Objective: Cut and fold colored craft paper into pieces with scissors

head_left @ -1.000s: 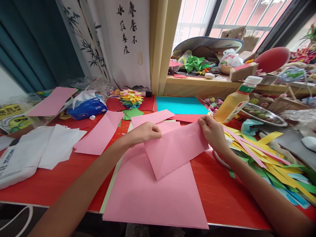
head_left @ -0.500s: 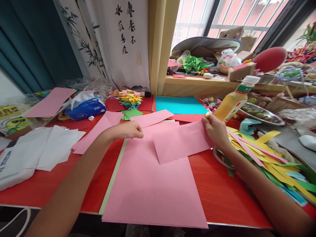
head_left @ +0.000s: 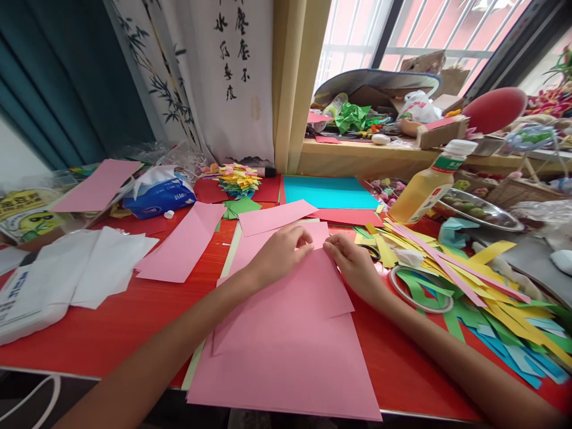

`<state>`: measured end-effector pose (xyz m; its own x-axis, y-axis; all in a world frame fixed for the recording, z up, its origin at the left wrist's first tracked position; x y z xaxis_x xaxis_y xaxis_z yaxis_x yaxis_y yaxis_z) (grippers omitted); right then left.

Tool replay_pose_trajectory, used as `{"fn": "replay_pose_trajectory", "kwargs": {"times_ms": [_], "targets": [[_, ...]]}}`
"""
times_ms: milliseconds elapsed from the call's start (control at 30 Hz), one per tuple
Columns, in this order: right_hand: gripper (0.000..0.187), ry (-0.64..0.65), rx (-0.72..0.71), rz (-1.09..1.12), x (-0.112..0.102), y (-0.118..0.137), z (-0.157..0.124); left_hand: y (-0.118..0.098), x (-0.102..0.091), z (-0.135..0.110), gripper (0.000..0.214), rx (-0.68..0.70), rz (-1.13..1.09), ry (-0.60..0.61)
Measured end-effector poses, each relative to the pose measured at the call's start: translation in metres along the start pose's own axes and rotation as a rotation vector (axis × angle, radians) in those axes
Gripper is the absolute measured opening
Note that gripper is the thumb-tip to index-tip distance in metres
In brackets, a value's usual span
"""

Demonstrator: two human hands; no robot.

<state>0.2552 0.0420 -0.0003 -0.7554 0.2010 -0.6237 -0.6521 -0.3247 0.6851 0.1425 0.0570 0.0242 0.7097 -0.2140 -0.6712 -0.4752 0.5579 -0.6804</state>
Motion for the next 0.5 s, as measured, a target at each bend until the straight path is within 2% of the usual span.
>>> {"fn": "replay_pose_trajectory", "kwargs": {"times_ms": [133,333,500], "targets": [[0.02,0.009,-0.039,0.006,0.003,0.011,-0.005,-0.007,0.009,-0.002,0.017,0.058,-0.017,0.031],[0.021,0.023,-0.133,-0.125,0.005,0.019,-0.007,-0.017,0.006,-0.004,0.012,0.117,-0.055,-0.019],[0.024,-0.009,-0.214,-0.263,0.004,0.028,-0.011,-0.015,0.011,-0.005,0.008,0.065,-0.098,0.002]]}}
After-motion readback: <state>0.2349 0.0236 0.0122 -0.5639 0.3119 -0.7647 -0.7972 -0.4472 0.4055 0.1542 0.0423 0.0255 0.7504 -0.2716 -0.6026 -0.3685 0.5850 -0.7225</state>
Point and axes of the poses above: each hand's wrist, its own z-axis towards the middle knuckle, its own x-axis out of the palm, y = z × x, the point moved 10 cm from there along z, towards the middle knuckle, and after that the axes turned 1 degree about -y, right-handed, at the moved point
